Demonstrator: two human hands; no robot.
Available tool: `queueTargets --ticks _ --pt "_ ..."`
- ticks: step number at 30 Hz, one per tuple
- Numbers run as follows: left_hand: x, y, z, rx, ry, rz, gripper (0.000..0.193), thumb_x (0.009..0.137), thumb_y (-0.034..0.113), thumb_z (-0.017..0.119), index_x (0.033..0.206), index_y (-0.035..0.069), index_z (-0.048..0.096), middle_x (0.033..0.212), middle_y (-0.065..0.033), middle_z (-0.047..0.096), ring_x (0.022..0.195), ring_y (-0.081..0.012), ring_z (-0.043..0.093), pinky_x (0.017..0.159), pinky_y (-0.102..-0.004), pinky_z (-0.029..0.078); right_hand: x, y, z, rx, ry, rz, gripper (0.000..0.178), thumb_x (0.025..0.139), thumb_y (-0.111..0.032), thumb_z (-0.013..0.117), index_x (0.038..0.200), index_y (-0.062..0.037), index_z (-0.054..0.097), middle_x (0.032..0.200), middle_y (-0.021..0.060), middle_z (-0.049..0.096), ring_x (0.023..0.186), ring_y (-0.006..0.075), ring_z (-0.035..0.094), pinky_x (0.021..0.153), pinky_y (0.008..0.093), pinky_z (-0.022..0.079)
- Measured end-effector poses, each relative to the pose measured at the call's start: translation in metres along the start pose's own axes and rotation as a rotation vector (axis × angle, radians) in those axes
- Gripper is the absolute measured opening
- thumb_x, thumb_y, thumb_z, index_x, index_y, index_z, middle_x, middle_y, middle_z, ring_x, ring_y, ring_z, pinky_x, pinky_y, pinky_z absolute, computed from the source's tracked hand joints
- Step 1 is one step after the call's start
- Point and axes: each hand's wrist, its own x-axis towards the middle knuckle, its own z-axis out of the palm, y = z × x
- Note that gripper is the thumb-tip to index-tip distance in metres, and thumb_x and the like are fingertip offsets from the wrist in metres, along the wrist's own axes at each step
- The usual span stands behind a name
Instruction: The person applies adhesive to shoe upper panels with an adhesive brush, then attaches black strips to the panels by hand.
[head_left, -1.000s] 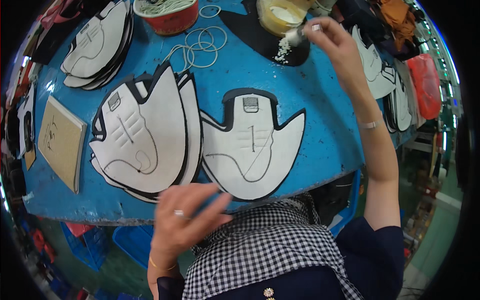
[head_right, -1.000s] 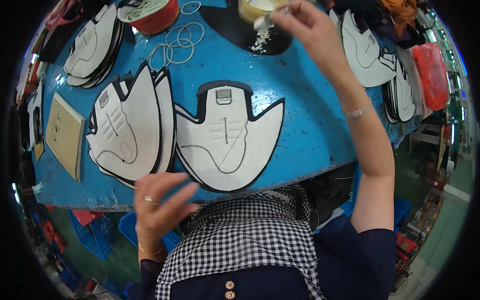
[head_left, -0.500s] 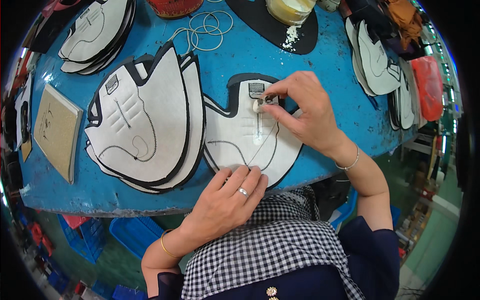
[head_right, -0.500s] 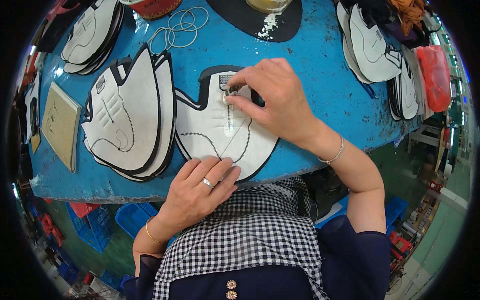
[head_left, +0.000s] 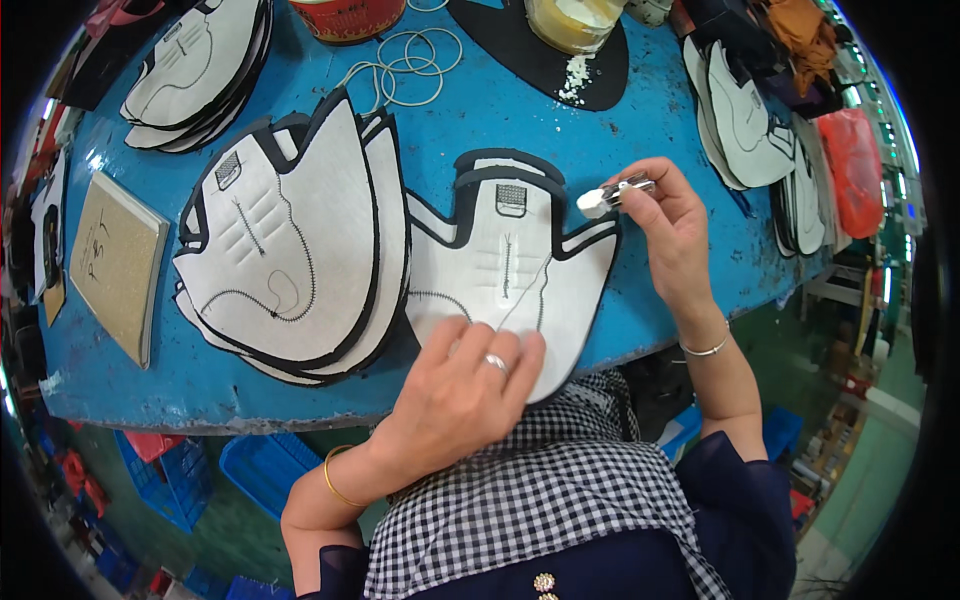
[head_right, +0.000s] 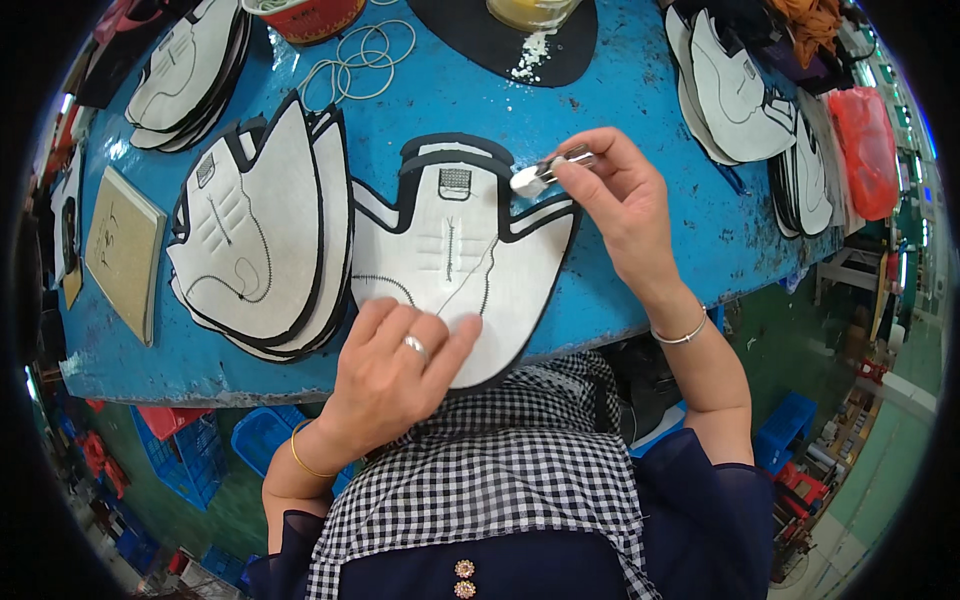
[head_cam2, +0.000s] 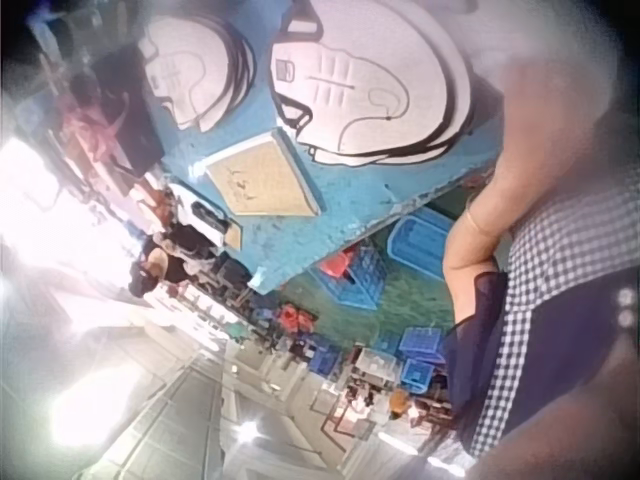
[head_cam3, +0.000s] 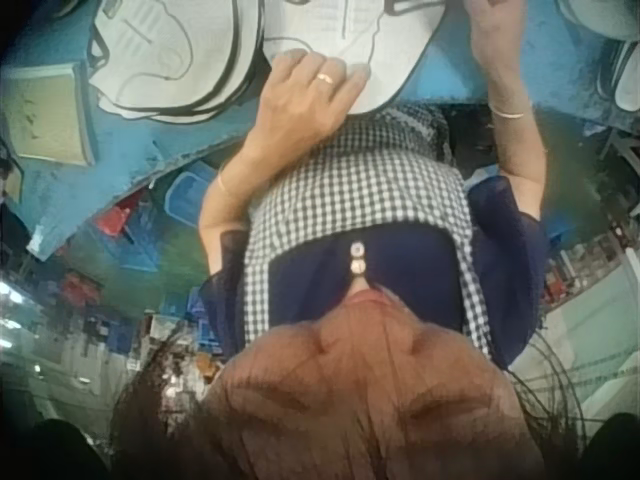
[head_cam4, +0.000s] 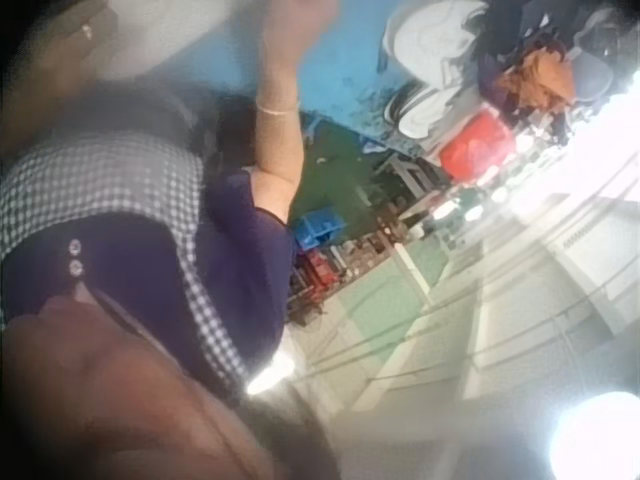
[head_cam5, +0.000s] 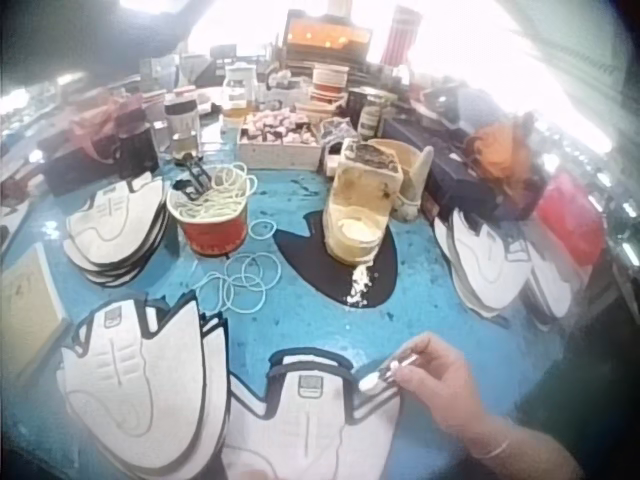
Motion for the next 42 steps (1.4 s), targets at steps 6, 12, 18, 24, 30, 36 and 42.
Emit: queueTargets --ticks 6,12,18,24,30,36,42 --pt "-0.008 0.001 -0.061 0.131 0.275 0.315 0.026 0.079 0.018 0.066 0.102 0.019 0.078 0.07 0.0059 0.042 0.065 -0.0088 0.047 0.069 -0.0251 0.041 -0.006 0.006 -0.007 0.067 0.038 -0.005 0.016 0.098 -0.008 0.066 0.112 -0.002 0.063 0.104 0.0045 0.07 0.094 0.0074 0.063 0.087 0.0235 0.049" --pt "-0.037 -0.028 -0.078 0.399 0.425 -0.229 0.032 0.07 0.02 0.077 0.101 0.021 0.077 0.074 0.0042 0.05 0.069 -0.0153 0.052 0.073 -0.0332 0.043 -0.011 -0.005 0.01 -0.137 -0.046 -0.021 0.015 0.089 -0.008 0.074 0.102 -0.0045 0.068 0.097 0.0018 0.07 0.086 0.0089 0.062 0.081 0.0248 0.05" --pt "-0.039 -0.01 -0.039 -0.187 0.0 -0.195 0.04 0.073 0.022 0.082 0.11 0.011 0.072 0.104 -0.0048 0.064 0.095 -0.0223 0.064 0.08 -0.0386 0.051 -0.012 -0.012 0.04 -0.452 -0.17 -0.165 0.02 0.082 -0.014 0.08 0.097 -0.0077 0.07 0.087 0.0029 0.068 0.076 0.0143 0.061 0.077 0.0294 0.047" --pt "-0.035 -0.006 -0.008 -0.058 -0.135 -0.161 0.043 0.079 0.025 0.08 0.116 0.007 0.068 0.121 -0.0089 0.064 0.107 -0.0252 0.063 0.087 -0.0396 0.052 -0.001 -0.002 0.059 -0.582 -0.241 -0.295 0.02 0.079 -0.017 0.081 0.094 -0.0084 0.07 0.077 0.001 0.066 0.071 0.0168 0.059 0.079 0.0331 0.042" --pt "-0.032 -0.003 -0.01 0.086 -0.171 0.004 0.034 0.083 0.013 0.063 0.113 -0.004 0.067 0.116 -0.0192 0.066 0.103 -0.0275 0.063 0.083 -0.0334 0.051 0.021 -0.004 0.054 -0.845 -0.047 -0.539 0.024 0.076 -0.017 0.082 0.093 -0.0097 0.068 0.074 0.0 0.064 0.068 0.0171 0.057 0.079 0.0357 0.041" --pt "-0.025 -0.004 -0.007 0.055 -0.156 -0.082 0.037 0.076 0.006 0.067 0.113 0.001 0.07 0.111 -0.0108 0.064 0.097 -0.0228 0.065 0.072 -0.0312 0.053 -0.013 -0.017 0.061 -0.779 -0.336 -0.547 0.021 0.075 -0.008 0.083 0.091 -0.0084 0.07 0.085 0.0032 0.067 0.075 0.0184 0.061 0.079 0.0338 0.044" --pt "-0.022 -0.011 -0.004 -0.051 -0.056 -0.192 0.041 0.072 0.0 0.066 0.112 0.003 0.072 0.105 -0.0088 0.063 0.091 -0.0218 0.065 0.064 -0.0298 0.052 0.04 -0.009 0.007 -0.103 0.071 -0.122 0.018 0.093 -0.015 0.072 0.108 -0.0056 0.067 0.094 0.0011 0.069 0.084 0.0087 0.059 0.081 0.0227 0.047"
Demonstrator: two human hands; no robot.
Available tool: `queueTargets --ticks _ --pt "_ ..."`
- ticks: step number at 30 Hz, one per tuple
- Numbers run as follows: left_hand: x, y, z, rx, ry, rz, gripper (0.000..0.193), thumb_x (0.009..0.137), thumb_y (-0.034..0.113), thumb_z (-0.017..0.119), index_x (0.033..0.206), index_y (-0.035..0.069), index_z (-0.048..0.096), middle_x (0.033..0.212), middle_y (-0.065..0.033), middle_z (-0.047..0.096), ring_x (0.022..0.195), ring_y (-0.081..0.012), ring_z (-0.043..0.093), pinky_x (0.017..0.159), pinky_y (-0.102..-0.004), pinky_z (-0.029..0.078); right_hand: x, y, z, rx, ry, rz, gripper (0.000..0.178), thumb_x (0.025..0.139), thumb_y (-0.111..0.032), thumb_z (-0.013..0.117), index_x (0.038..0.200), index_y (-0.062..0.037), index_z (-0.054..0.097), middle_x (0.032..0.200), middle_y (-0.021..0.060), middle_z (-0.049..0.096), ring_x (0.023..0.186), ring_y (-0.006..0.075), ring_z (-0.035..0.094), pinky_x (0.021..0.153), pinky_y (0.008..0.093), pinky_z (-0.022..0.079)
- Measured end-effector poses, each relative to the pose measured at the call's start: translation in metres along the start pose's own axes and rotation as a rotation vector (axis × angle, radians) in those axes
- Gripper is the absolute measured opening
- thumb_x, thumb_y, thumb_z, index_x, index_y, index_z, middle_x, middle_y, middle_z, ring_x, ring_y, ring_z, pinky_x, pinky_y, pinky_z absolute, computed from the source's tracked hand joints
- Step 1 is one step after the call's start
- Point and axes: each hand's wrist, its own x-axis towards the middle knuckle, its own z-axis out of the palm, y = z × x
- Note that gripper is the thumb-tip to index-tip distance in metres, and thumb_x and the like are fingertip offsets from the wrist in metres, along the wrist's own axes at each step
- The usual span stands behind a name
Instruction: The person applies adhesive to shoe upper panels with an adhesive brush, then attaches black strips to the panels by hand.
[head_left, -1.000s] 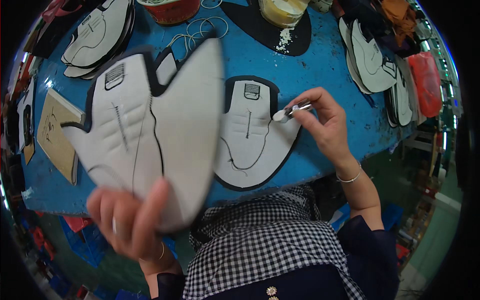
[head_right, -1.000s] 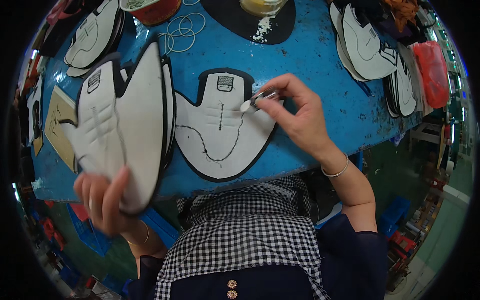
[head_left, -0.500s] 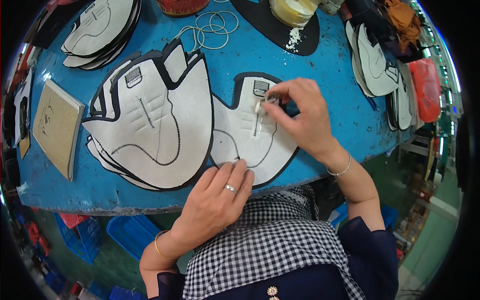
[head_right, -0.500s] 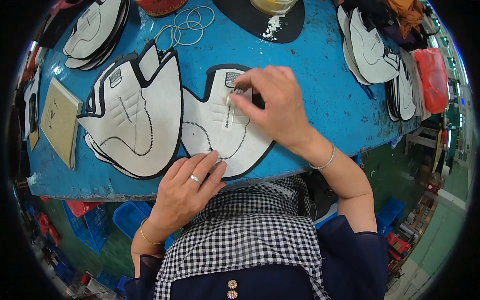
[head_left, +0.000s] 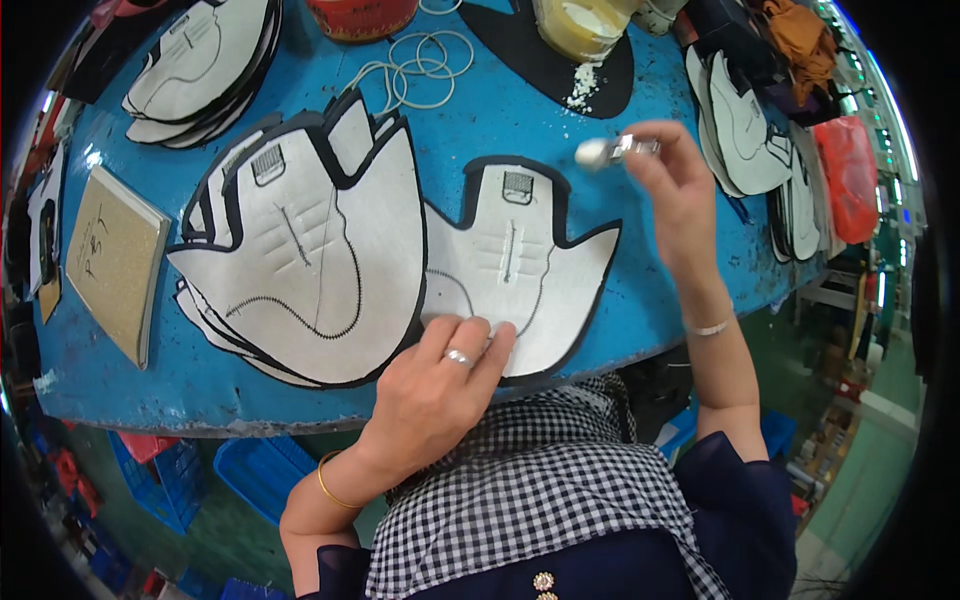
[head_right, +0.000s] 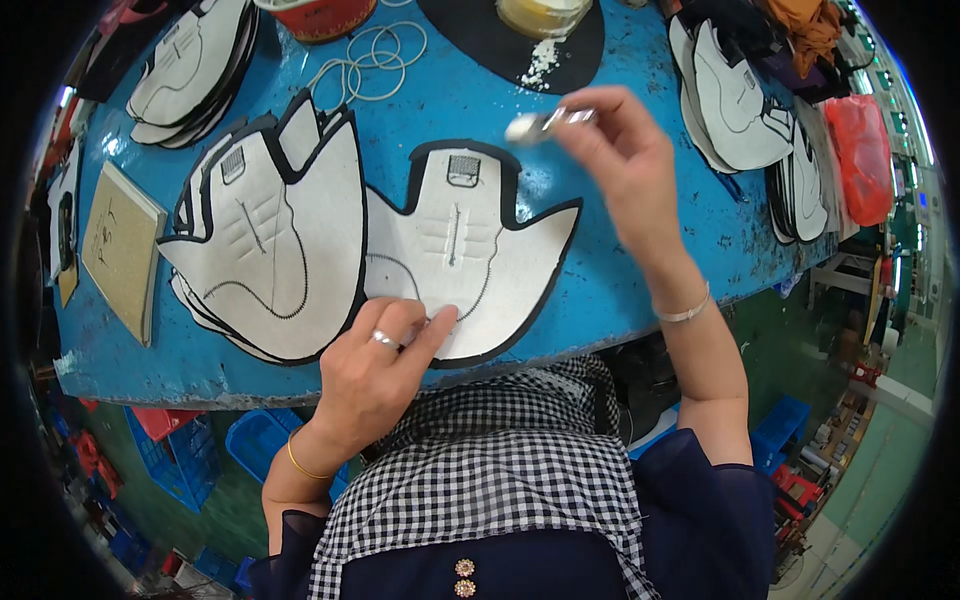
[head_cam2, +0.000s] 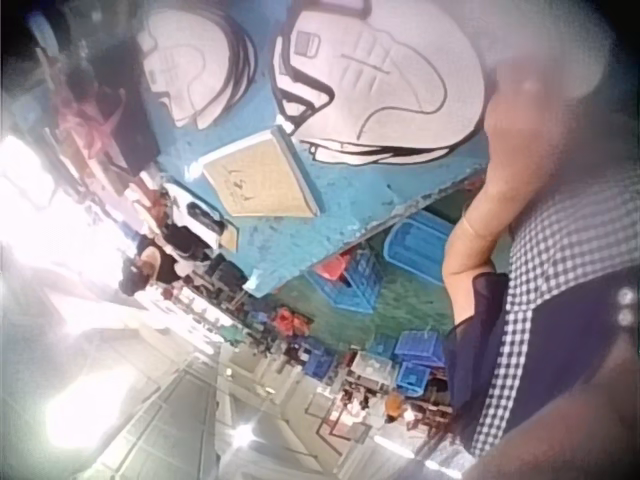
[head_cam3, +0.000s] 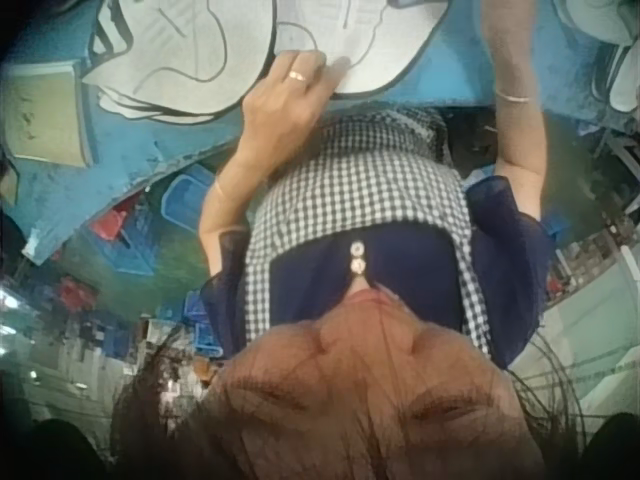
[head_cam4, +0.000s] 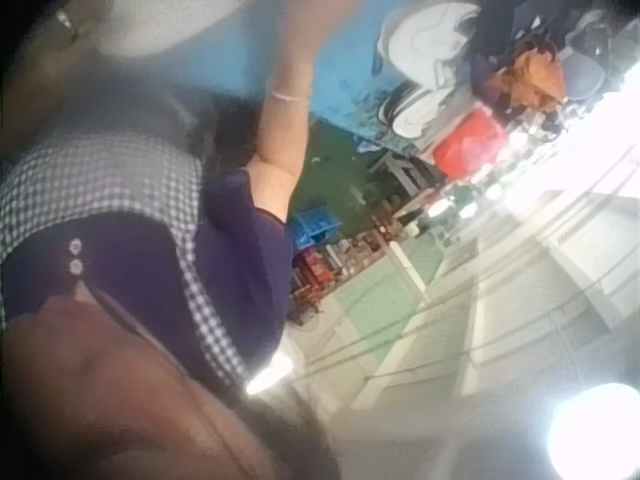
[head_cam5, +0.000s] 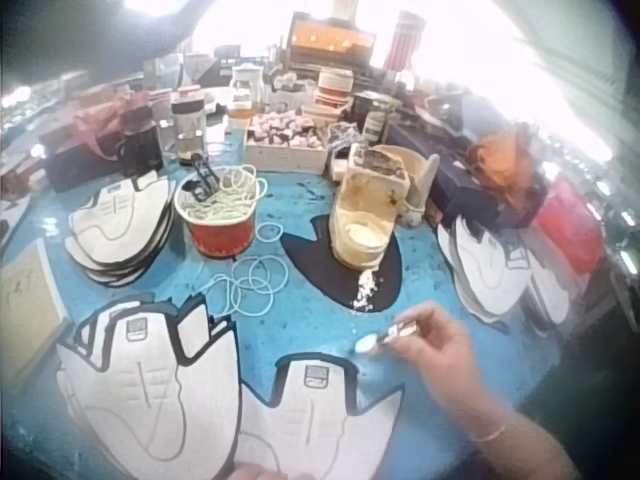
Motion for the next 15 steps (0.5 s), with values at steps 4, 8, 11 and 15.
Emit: queueTargets --ticks 4,8,11,15 --pt "0.009 0.006 -0.007 -0.403 0.227 -0.048 0.048 0.064 -0.005 0.068 0.11 0.008 0.076 0.118 -0.0123 0.067 0.102 -0.0297 0.068 0.078 -0.0332 0.059 0.055 0.046 -0.051 0.377 0.128 0.059 0.017 0.098 -0.016 0.068 0.11 -0.004 0.066 0.101 0.0021 0.07 0.086 0.0079 0.059 0.081 0.0238 0.048" --pt "0.012 0.022 -0.024 -0.912 0.2 -0.112 0.034 0.078 -0.001 0.074 0.111 0.006 0.076 0.13 -0.0245 0.065 0.116 -0.0395 0.067 0.097 -0.0386 0.055 0.092 0.062 -0.044 0.363 0.208 -0.011 0.02 0.098 -0.018 0.069 0.111 -0.0035 0.066 0.102 0.0029 0.071 0.088 0.0097 0.062 0.081 0.024 0.049" --pt "0.018 0.028 -0.043 -0.771 0.209 0.097 0.028 0.084 0.004 0.069 0.11 0.009 0.077 0.128 -0.0207 0.067 0.123 -0.0377 0.063 0.1 -0.0404 0.055 0.103 0.078 -0.046 -0.099 0.303 -0.079 0.019 0.095 -0.021 0.072 0.105 -0.0049 0.068 0.103 0.0043 0.072 0.088 0.0127 0.063 0.082 0.0274 0.05" --pt "-0.012 0.026 -0.061 -0.094 0.454 0.303 0.037 0.078 0.015 0.074 0.114 0.022 0.075 0.128 -0.009 0.067 0.121 -0.0286 0.063 0.103 -0.0407 0.053 0.099 0.077 -0.051 -0.694 0.325 -0.292 0.024 0.085 -0.023 0.077 0.098 -0.0042 0.07 0.112 0.0107 0.07 0.105 0.0277 0.062 0.094 0.0385 0.047"
